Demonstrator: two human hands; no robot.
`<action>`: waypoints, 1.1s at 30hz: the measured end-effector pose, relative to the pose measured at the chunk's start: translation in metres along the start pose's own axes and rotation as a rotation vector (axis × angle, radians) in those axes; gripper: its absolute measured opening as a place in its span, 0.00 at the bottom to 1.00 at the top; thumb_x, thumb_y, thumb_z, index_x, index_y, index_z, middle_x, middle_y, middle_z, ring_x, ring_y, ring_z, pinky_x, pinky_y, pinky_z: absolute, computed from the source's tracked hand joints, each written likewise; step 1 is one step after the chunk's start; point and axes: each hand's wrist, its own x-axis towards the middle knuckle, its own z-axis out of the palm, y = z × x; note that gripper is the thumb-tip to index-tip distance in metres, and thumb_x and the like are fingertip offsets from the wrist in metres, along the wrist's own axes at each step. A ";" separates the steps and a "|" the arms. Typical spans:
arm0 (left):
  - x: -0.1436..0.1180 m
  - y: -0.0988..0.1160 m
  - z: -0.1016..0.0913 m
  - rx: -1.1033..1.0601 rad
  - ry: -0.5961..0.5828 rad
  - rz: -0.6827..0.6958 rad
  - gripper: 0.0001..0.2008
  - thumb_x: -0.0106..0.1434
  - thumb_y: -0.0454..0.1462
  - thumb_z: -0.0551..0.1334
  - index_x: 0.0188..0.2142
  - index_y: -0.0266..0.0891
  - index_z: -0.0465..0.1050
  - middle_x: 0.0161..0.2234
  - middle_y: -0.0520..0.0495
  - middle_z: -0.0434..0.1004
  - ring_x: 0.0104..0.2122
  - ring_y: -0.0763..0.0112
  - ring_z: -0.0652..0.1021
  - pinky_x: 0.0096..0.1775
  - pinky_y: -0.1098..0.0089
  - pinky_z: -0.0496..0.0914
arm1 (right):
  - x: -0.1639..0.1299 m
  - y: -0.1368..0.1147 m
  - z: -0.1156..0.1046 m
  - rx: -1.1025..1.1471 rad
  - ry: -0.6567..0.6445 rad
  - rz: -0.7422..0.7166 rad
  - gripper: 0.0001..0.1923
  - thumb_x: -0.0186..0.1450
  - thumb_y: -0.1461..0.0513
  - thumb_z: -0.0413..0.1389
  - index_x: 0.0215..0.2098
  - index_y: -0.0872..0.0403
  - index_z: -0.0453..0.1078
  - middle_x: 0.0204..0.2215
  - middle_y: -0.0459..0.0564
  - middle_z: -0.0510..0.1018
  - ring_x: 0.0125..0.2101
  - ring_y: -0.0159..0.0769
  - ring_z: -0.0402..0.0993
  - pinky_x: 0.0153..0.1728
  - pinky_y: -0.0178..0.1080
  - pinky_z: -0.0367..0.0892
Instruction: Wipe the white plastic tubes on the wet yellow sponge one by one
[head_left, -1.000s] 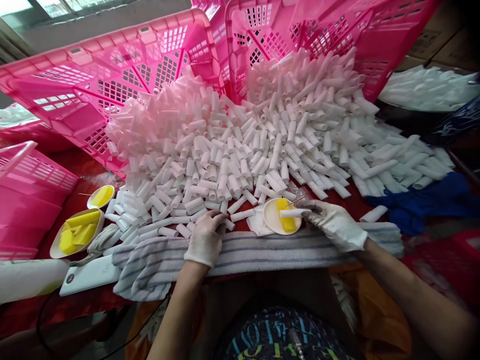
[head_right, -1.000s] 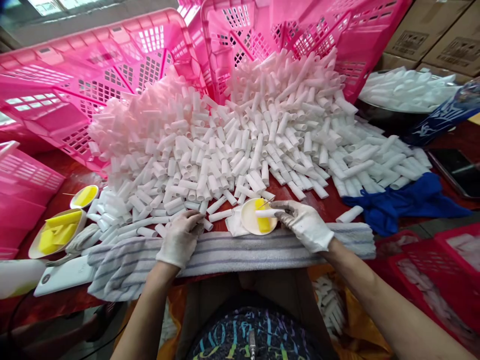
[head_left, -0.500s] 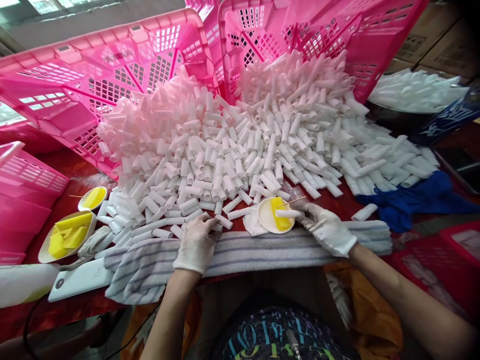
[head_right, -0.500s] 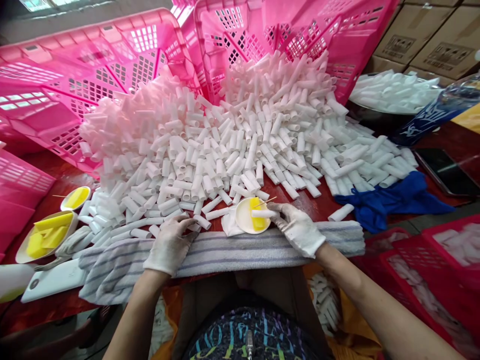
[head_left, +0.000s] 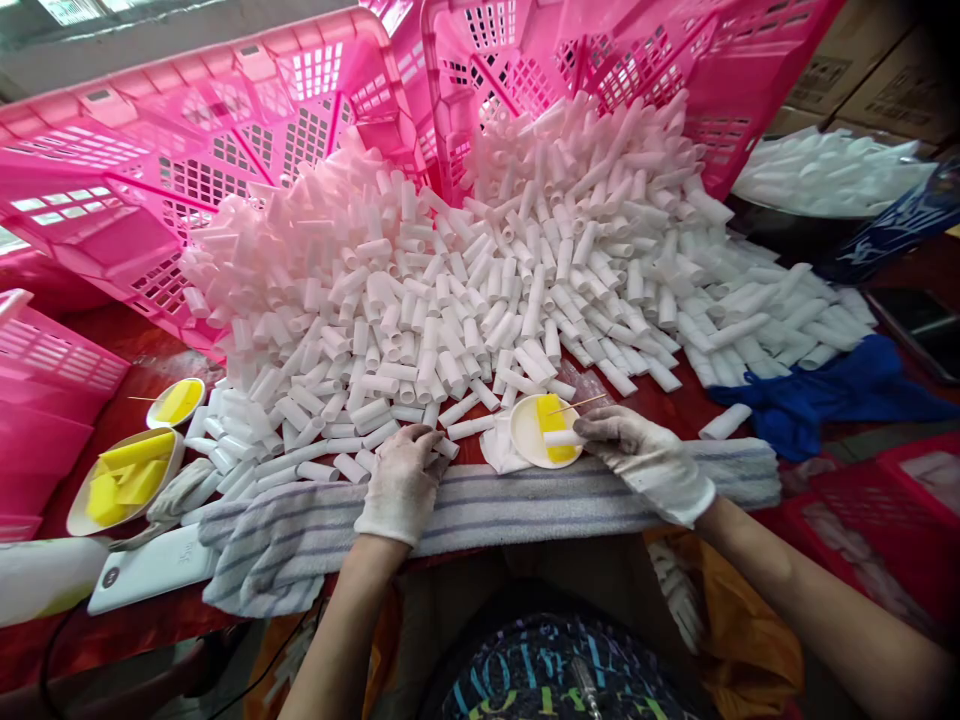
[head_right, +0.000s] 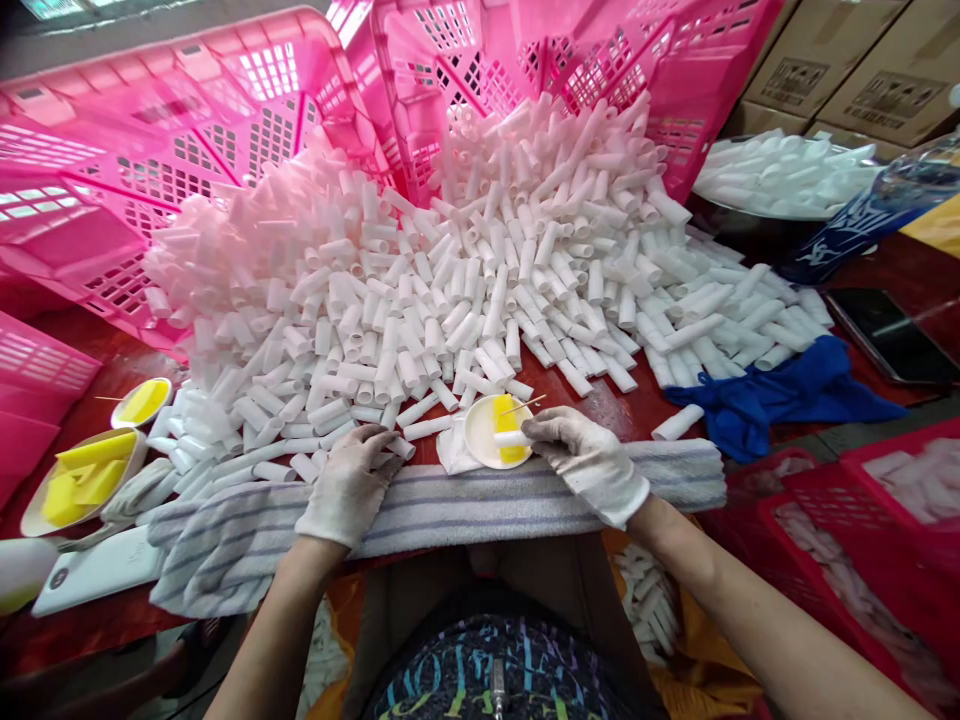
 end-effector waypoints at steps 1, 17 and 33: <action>0.001 0.004 -0.001 0.020 0.017 -0.025 0.13 0.63 0.36 0.65 0.48 0.41 0.79 0.50 0.40 0.78 0.48 0.51 0.78 0.50 0.53 0.75 | 0.000 0.003 0.001 0.056 -0.006 0.034 0.21 0.56 0.48 0.68 0.42 0.50 0.77 0.38 0.50 0.81 0.39 0.45 0.81 0.47 0.47 0.77; 0.010 0.101 0.036 -0.171 -0.171 0.450 0.11 0.71 0.41 0.60 0.46 0.45 0.80 0.47 0.43 0.80 0.44 0.58 0.78 0.45 0.58 0.72 | 0.054 -0.008 0.005 -0.285 -0.138 -0.506 0.07 0.62 0.58 0.58 0.28 0.52 0.69 0.36 0.52 0.78 0.36 0.37 0.75 0.41 0.43 0.75; -0.005 0.068 0.023 -0.428 0.148 0.379 0.07 0.68 0.35 0.64 0.45 0.41 0.79 0.45 0.42 0.81 0.44 0.64 0.80 0.45 0.64 0.75 | 0.036 -0.004 -0.006 -0.192 -0.111 -0.150 0.23 0.65 0.54 0.62 0.57 0.51 0.75 0.48 0.51 0.82 0.49 0.49 0.79 0.57 0.50 0.74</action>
